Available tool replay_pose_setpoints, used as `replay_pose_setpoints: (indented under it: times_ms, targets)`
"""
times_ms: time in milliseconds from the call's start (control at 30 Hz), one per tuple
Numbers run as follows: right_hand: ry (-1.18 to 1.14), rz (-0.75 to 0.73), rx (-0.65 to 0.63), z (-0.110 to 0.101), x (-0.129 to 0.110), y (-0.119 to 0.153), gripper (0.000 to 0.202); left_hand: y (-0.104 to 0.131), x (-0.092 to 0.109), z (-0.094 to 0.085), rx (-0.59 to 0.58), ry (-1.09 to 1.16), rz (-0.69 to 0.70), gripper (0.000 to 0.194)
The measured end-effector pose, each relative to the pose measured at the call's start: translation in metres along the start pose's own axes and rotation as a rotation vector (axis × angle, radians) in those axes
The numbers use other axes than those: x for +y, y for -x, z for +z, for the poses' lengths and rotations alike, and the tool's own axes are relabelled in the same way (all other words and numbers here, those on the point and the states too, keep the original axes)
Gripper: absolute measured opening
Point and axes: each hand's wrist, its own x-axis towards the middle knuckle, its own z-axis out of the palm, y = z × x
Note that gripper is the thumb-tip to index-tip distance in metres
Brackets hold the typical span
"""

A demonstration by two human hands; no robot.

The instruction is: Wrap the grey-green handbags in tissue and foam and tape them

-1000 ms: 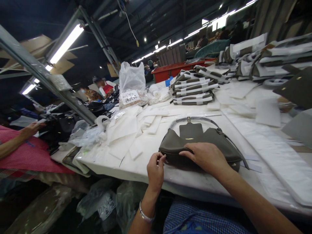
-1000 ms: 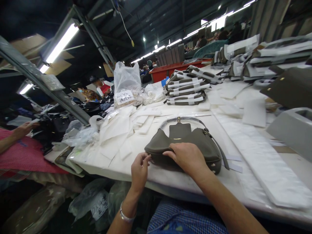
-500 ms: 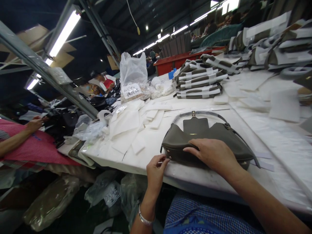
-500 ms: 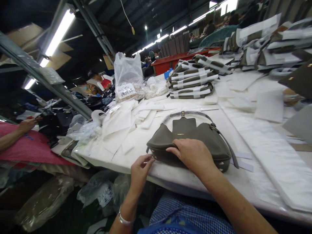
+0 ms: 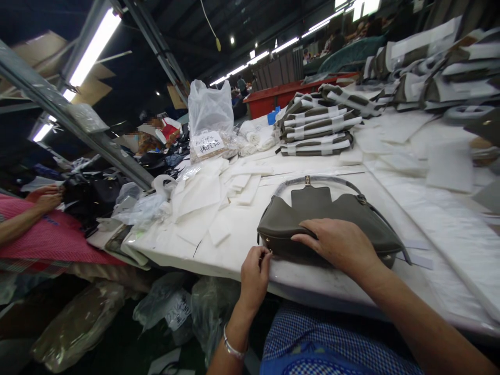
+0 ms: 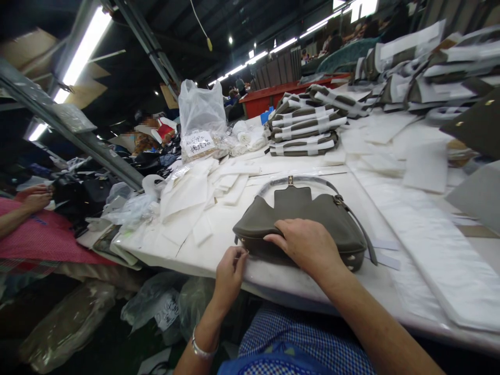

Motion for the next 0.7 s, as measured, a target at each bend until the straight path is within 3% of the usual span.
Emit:
replay_pose_setpoints:
  times_ms: [133,267,333,400,467,533,633,700]
  targets:
    - [-0.081,-0.07,0.195,0.004,-0.004,0.009,0.037,0.023,0.02,0.01,-0.124,0.153,-0.045,0.017]
    - [-0.292,-0.087,0.47,-0.003,0.0,0.041,0.025,0.031,0.036,0.024,-0.252,0.368,-0.112,0.018]
    - [-0.372,0.04,0.603,-0.012,0.012,0.06,0.023,0.026,0.044,0.032,-0.303,0.453,-0.137,0.018]
    - [-0.417,0.272,0.708,-0.018,0.029,0.077,0.024,0.018,0.055,0.041,-0.355,0.502,-0.12,0.018]
    - [-0.501,0.505,0.727,-0.017,0.049,0.091,0.028,0.007,0.068,0.05,-0.397,0.464,-0.002,0.017]
    - [-0.651,0.646,0.659,-0.006,0.066,0.1,0.032,-0.003,0.084,0.06,-0.402,0.358,0.203,0.011]
    - [-0.799,0.637,0.588,0.018,0.078,0.108,0.034,-0.017,0.103,0.074,-0.365,0.197,0.492,0.006]
    - [-0.816,0.586,0.596,0.028,0.076,0.111,0.033,-0.024,0.111,0.083,-0.348,0.132,0.587,0.006]
